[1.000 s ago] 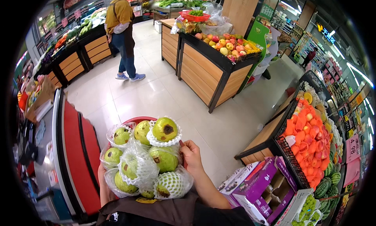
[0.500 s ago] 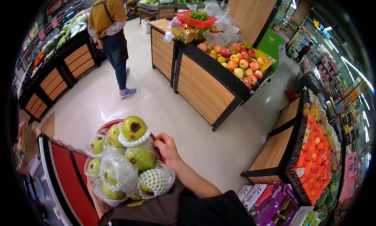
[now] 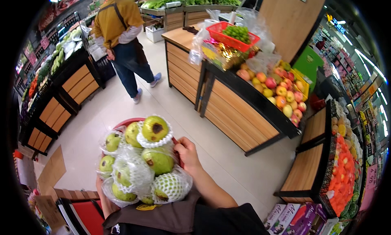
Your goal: The person packs green pears from a styrofoam box and a display shelf into a red basket and a plastic-lined shopping cart. They handle the pears one by one, placing them into protective foam nets and then into the containers. The person moves between the display area and the cart, eventually carrying the basket to a checkout counter.
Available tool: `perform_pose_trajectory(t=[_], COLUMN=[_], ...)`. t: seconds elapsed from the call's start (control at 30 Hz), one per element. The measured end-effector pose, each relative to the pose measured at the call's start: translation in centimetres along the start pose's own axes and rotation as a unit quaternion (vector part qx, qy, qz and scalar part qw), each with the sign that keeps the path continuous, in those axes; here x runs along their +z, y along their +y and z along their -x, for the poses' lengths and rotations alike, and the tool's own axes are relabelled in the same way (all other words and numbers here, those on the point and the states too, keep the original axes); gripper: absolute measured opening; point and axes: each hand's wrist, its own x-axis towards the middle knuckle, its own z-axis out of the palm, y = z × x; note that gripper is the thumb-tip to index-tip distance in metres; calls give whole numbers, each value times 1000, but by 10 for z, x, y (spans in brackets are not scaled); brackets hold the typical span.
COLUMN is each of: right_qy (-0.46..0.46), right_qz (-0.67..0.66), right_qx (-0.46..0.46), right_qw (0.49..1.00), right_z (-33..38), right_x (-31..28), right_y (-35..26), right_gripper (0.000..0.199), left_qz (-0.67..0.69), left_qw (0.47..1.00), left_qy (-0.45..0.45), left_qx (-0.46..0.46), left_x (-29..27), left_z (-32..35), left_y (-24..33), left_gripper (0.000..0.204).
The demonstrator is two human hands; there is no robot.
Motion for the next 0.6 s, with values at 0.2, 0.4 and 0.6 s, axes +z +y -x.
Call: perform_pose_trajectory(t=[0.2, 0.4, 0.6], right_qy=[2, -55, -83], right_qz=[4, 22, 44], right_qx=[15, 21, 35], right_qw=[1000, 998, 995], right_z=[-134, -286, -414], right_x=[46, 114, 179], right_y=[-1, -14, -21], right_gripper=[8, 7, 6], left_qz=[87, 92, 102], left_qw=[996, 994, 992], left_qy=[10, 50, 58], left_qx=[-8, 17, 37], left_x=[38, 60, 72], left_z=[-138, -266, -379], left_y=[22, 67, 98], left_gripper=[41, 41, 43])
